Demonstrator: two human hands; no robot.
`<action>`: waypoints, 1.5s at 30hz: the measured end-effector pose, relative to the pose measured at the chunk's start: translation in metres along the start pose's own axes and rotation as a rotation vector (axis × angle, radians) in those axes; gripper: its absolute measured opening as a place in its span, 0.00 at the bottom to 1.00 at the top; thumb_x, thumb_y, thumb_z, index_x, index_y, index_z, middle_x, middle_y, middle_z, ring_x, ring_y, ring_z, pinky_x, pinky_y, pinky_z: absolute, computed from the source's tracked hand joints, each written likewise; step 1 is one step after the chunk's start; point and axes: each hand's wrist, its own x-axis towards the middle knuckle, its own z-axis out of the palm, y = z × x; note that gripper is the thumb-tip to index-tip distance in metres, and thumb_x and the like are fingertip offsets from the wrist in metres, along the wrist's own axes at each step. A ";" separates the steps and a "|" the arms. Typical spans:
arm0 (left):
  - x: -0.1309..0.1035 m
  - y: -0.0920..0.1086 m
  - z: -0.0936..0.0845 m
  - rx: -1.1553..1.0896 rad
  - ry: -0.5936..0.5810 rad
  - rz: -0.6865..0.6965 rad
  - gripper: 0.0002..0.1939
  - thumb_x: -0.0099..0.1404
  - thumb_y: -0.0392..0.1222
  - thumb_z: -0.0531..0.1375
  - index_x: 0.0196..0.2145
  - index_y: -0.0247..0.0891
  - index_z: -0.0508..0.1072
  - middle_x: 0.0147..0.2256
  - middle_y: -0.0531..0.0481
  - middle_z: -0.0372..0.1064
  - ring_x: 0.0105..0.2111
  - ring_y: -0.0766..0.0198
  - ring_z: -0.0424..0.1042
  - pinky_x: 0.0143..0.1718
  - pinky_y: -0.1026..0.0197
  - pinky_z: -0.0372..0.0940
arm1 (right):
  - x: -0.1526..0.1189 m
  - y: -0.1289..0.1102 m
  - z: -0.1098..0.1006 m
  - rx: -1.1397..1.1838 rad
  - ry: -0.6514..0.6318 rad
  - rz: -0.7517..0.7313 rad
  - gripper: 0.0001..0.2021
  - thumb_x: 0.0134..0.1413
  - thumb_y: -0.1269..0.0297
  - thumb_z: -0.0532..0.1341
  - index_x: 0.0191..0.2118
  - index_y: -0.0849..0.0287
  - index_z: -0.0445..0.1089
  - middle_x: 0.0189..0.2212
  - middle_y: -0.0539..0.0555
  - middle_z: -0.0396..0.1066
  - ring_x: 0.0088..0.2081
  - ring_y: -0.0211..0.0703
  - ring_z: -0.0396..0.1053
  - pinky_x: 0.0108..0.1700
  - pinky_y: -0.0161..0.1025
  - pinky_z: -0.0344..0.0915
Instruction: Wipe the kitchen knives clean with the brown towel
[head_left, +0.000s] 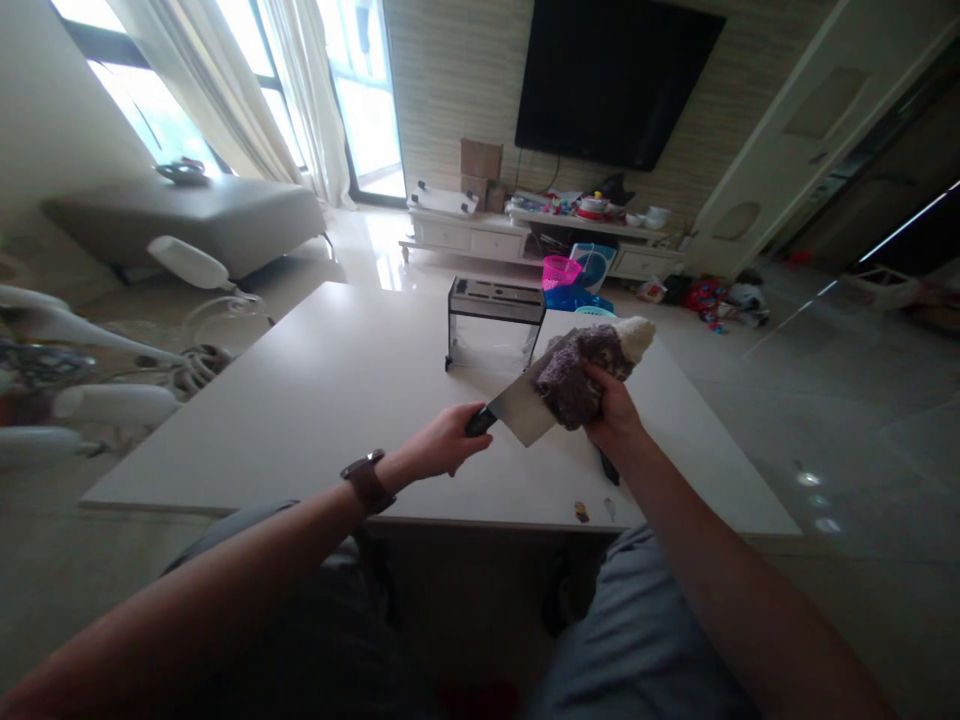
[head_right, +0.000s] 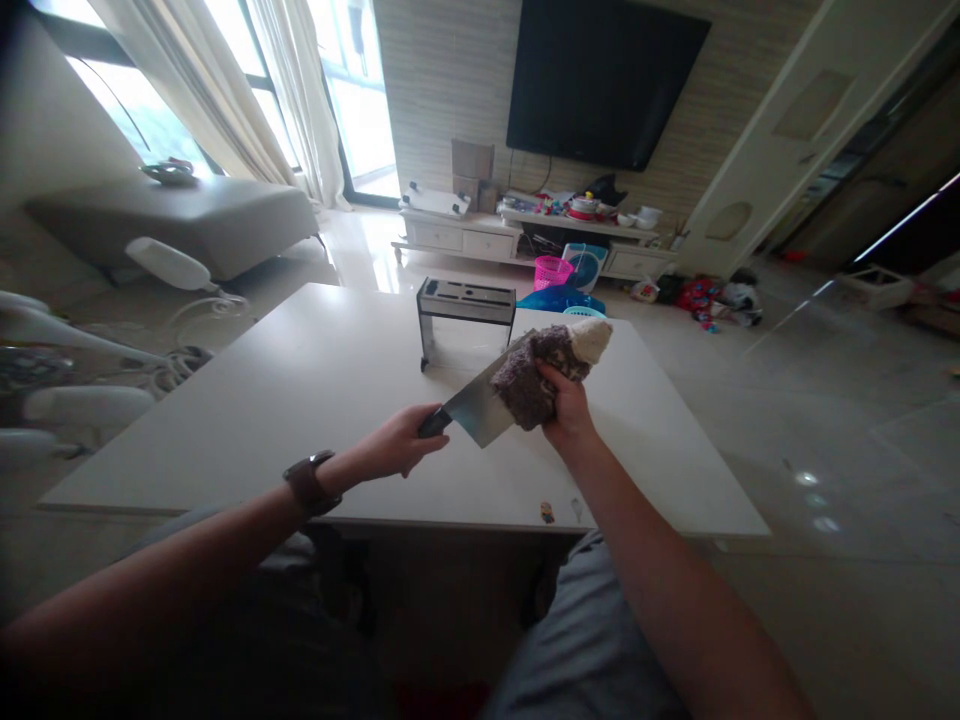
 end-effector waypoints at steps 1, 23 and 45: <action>-0.001 0.001 -0.007 0.032 -0.018 -0.009 0.12 0.62 0.44 0.62 0.42 0.38 0.71 0.21 0.60 0.60 0.14 0.68 0.63 0.12 0.68 0.59 | 0.004 -0.008 -0.004 -0.007 0.005 -0.014 0.13 0.46 0.70 0.70 0.41 0.60 0.78 0.35 0.53 0.84 0.35 0.47 0.82 0.45 0.46 0.81; -0.008 -0.001 -0.067 0.290 -0.141 0.048 0.12 0.62 0.49 0.66 0.34 0.38 0.76 0.24 0.55 0.64 0.20 0.69 0.61 0.20 0.68 0.56 | -0.004 -0.034 -0.031 -0.537 -0.441 0.044 0.30 0.32 0.74 0.78 0.49 0.58 0.80 0.43 0.57 0.83 0.44 0.56 0.81 0.50 0.50 0.77; -0.013 -0.004 -0.051 0.665 -0.029 0.151 0.08 0.70 0.45 0.57 0.38 0.40 0.71 0.27 0.51 0.70 0.24 0.65 0.62 0.26 0.61 0.50 | -0.008 -0.011 -0.028 -0.688 -0.402 -0.098 0.27 0.28 0.71 0.79 0.43 0.55 0.82 0.41 0.54 0.83 0.48 0.59 0.79 0.59 0.58 0.71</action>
